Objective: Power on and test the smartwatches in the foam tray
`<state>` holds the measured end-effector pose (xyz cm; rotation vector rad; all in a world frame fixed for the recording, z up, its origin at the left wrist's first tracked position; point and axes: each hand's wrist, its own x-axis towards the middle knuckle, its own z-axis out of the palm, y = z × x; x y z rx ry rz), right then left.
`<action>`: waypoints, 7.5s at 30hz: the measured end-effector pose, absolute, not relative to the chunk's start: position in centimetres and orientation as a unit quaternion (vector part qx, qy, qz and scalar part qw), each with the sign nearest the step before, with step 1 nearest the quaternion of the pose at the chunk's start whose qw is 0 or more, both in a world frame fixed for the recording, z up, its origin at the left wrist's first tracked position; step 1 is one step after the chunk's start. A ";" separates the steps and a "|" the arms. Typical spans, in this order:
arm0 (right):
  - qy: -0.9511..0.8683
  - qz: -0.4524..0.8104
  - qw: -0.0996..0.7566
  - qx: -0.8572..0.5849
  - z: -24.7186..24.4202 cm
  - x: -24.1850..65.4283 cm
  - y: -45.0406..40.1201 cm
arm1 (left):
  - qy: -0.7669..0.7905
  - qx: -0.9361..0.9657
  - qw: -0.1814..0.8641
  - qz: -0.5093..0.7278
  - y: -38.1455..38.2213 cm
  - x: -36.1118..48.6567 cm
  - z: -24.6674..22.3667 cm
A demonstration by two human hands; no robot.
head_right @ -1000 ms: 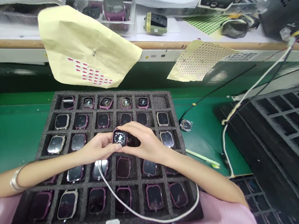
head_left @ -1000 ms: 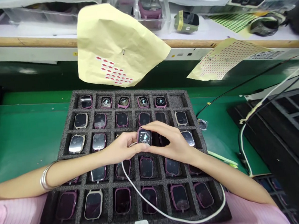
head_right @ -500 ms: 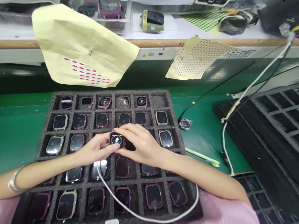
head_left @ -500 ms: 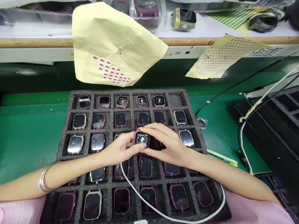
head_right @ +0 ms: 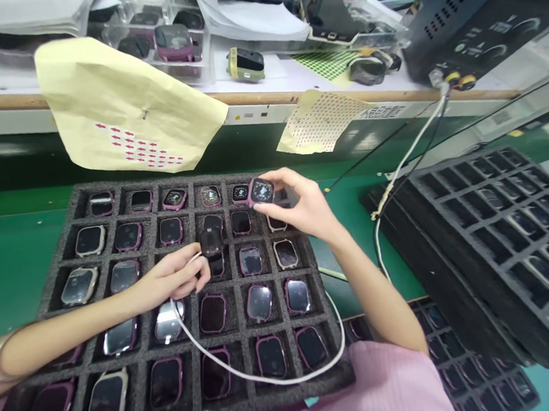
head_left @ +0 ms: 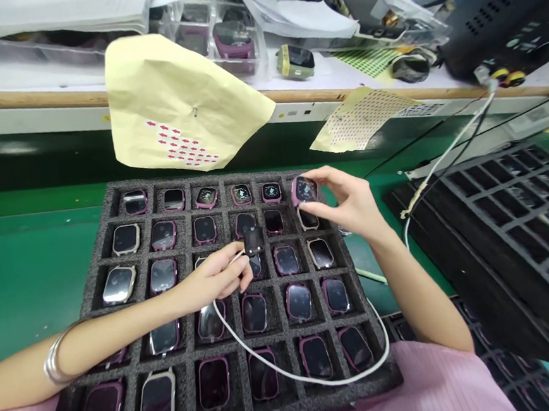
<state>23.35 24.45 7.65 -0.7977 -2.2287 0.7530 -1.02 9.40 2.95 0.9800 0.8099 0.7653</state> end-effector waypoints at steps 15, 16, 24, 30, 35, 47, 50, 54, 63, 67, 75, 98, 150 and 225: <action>-0.950 0.100 0.026 -0.293 7.5 26.8 24.8 | 0.414 0.476 0.700 0.335 9.8 -1.0 3.9; -0.949 0.098 0.023 -0.298 7.2 26.7 24.8 | 0.406 0.468 0.708 0.337 9.8 -1.0 3.9; -0.903 0.213 0.192 -0.318 9.2 25.4 22.4 | 0.379 0.447 0.741 0.328 10.1 -1.2 3.6; -0.932 0.222 0.215 -0.188 7.9 19.6 17.1 | 0.362 0.432 0.744 0.360 10.2 -1.1 3.0; -0.947 0.173 0.213 -0.168 6.3 18.0 16.8 | 0.384 0.464 0.711 0.363 9.9 -1.1 3.3; -0.917 0.264 0.245 -0.171 4.9 17.6 16.0 | 0.448 0.469 0.687 0.329 9.6 -1.2 3.8; -0.918 0.268 0.243 -0.164 4.7 17.6 16.1 | 0.442 0.481 0.680 0.333 9.5 -1.1 3.9; -0.909 0.281 0.260 -0.165 4.9 17.4 16.0 | 0.435 0.476 0.685 0.340 9.4 -1.3 3.9; -0.912 0.247 0.286 -0.160 5.0 17.4 15.8 | 0.415 0.450 0.702 0.365 9.5 -1.2 4.1; -0.913 0.244 0.286 -0.157 4.9 17.5 15.9 | 0.425 0.470 0.680 0.369 9.4 -1.2 4.2; -0.912 0.243 0.290 -0.159 4.7 17.5 16.0 | 0.434 0.465 0.684 0.357 9.2 -1.2 3.5; -0.916 0.220 0.299 -0.154 5.2 17.6 15.6 | 0.431 0.543 0.630 0.350 8.9 -1.2 3.2; -0.938 0.227 0.208 -0.162 4.7 17.4 16.1 | 0.413 0.432 0.703 0.386 9.2 -1.1 3.7; -0.933 0.177 0.257 -0.178 4.6 17.7 15.3 | 0.398 0.489 0.703 0.331 8.7 -1.4 3.7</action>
